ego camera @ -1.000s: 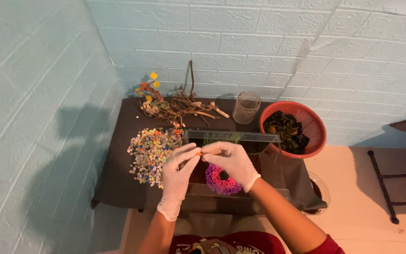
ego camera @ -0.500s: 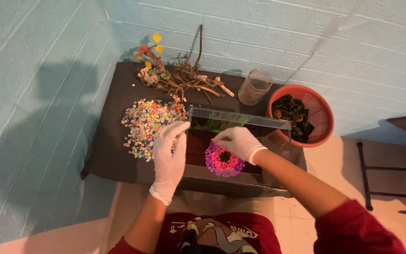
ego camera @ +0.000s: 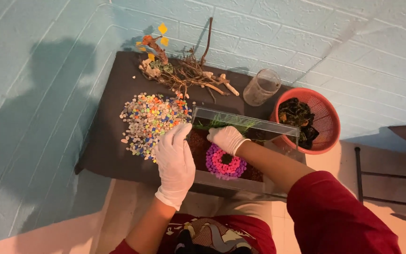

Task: A person wearing white gloves is carefully placing small, multi-colored pebbles into a clear plastic container to create a decorative circular pattern around some artificial grass.

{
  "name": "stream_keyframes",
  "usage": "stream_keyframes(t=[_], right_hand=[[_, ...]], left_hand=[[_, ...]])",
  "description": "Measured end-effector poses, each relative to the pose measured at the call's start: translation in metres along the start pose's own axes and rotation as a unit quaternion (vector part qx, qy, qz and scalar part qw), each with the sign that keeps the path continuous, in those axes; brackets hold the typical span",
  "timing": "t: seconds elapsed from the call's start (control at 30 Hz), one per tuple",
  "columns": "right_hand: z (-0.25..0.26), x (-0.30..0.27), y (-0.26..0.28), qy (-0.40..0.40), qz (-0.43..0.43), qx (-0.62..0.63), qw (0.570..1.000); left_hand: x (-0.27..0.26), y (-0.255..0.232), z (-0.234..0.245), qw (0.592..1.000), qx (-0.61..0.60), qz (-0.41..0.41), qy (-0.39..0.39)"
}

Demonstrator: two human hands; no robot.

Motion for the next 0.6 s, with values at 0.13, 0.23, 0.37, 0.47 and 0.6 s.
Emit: stream_keyframes(t=[0.13, 0.23, 0.37, 0.47, 0.6], right_hand=[[-0.004, 0.003, 0.001, -0.017, 0.007, 0.002, 1.000], [0.002, 0.004, 0.003, -0.024, 0.013, 0.000, 1.000], [0.009, 0.000, 0.004, 0.026, -0.003, 0.027, 0.999], [0.015, 0.000, 0.005, 0.043, -0.027, 0.030, 0.998], [0.017, 0.000, 0.003, 0.069, -0.036, 0.033, 0.996]], left_hand=[[0.001, 0.000, -0.001, 1.000, -0.002, -0.008, -0.004], [0.004, -0.002, -0.001, 1.000, -0.001, -0.011, -0.005], [0.004, -0.004, -0.001, 1.000, 0.004, -0.010, 0.002], [0.004, -0.004, 0.000, 1.000, 0.005, -0.010, 0.003], [0.004, -0.004, 0.000, 1.000, 0.001, -0.007, 0.002]])
Point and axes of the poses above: each hand's wrist, its own x-axis towards the middle knuckle, its own z-axis out of the back of the hand, y = z × x, the point moved 1 cm from there along x, towards the middle knuckle, and after that the axes turned 5 degrees about z, right-handed, at the moved point
